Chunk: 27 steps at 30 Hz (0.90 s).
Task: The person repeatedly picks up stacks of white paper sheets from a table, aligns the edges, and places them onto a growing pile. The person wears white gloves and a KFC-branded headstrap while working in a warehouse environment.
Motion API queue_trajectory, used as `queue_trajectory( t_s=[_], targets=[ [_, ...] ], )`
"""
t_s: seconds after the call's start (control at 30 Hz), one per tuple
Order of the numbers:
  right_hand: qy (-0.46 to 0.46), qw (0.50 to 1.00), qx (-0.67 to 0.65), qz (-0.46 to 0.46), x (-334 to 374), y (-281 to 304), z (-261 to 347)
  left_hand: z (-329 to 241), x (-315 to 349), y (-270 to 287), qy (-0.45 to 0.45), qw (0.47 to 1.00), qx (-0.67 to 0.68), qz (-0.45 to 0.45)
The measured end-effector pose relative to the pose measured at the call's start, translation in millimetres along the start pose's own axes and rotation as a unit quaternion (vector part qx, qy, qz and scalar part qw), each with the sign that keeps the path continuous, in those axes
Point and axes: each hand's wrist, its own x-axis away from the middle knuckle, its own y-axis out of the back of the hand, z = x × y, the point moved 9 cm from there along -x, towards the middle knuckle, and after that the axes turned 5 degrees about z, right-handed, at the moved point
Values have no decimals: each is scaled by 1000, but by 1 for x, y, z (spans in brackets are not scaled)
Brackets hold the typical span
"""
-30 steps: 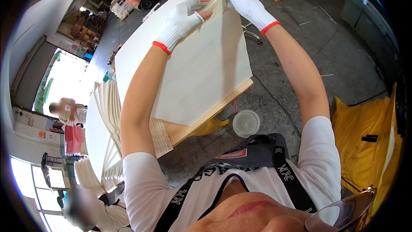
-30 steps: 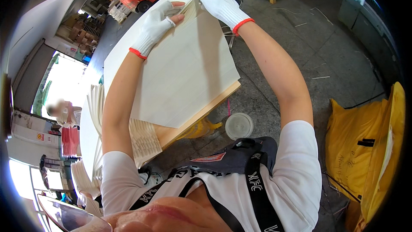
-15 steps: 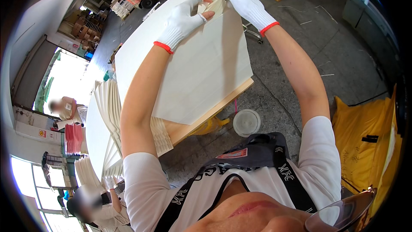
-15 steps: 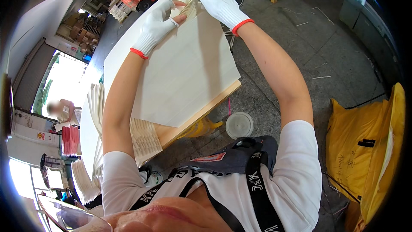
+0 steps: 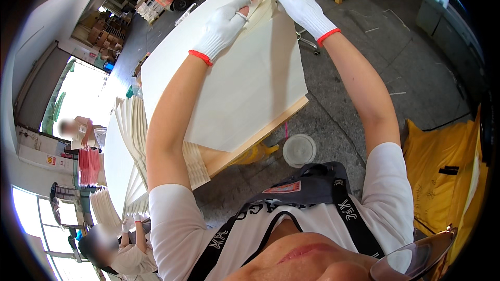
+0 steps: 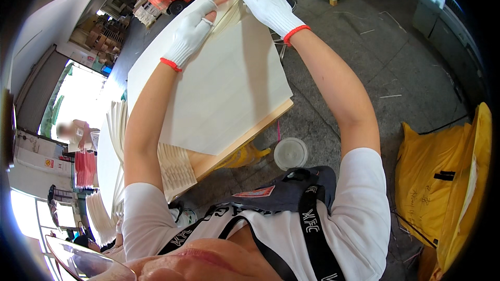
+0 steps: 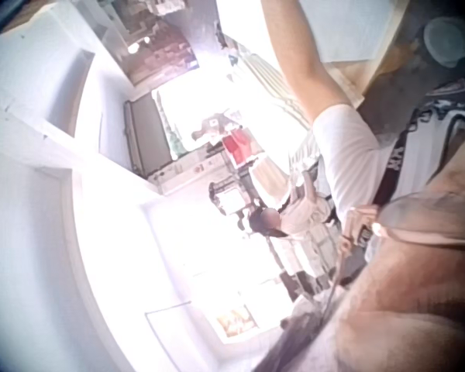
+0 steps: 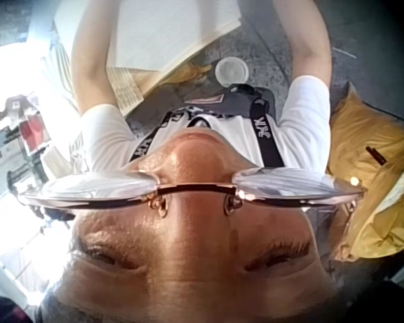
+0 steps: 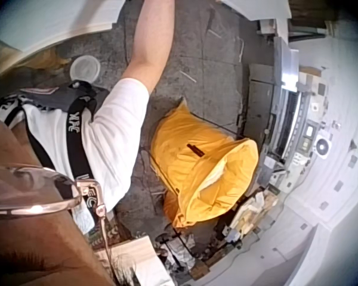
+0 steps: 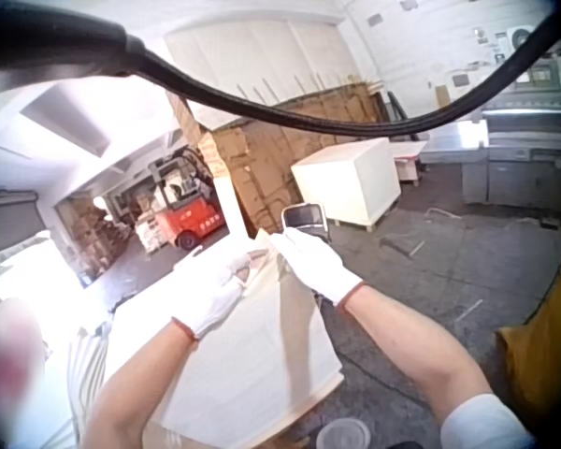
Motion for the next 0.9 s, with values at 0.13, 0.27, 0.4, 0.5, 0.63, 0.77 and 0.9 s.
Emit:
queue_trajectory(
  t_s=[0.13,0.27,0.4,0.5,0.63,0.77,0.9],
  targets=[
    [4,1000,-15,-2,0,-1,0,7,2,-5,68,997,-16,42],
    [0,1000,-25,12,0,-2,-2,1,4,-7,92,995,-24,37],
    [0,1000,-22,5,2,0,-2,0,3,-7,87,995,-3,44],
    [-33,999,-25,13,4,0,2,3,2,-4,42,999,-17,18],
    [-21,999,5,33,0,-3,-3,9,-2,-1,-6,1000,-23,-11],
    [-13,999,-16,25,-2,-4,-8,10,-1,-4,58,997,-40,15],
    [-13,999,-31,23,0,-5,-6,8,0,-3,67,995,-69,11]
  ],
)
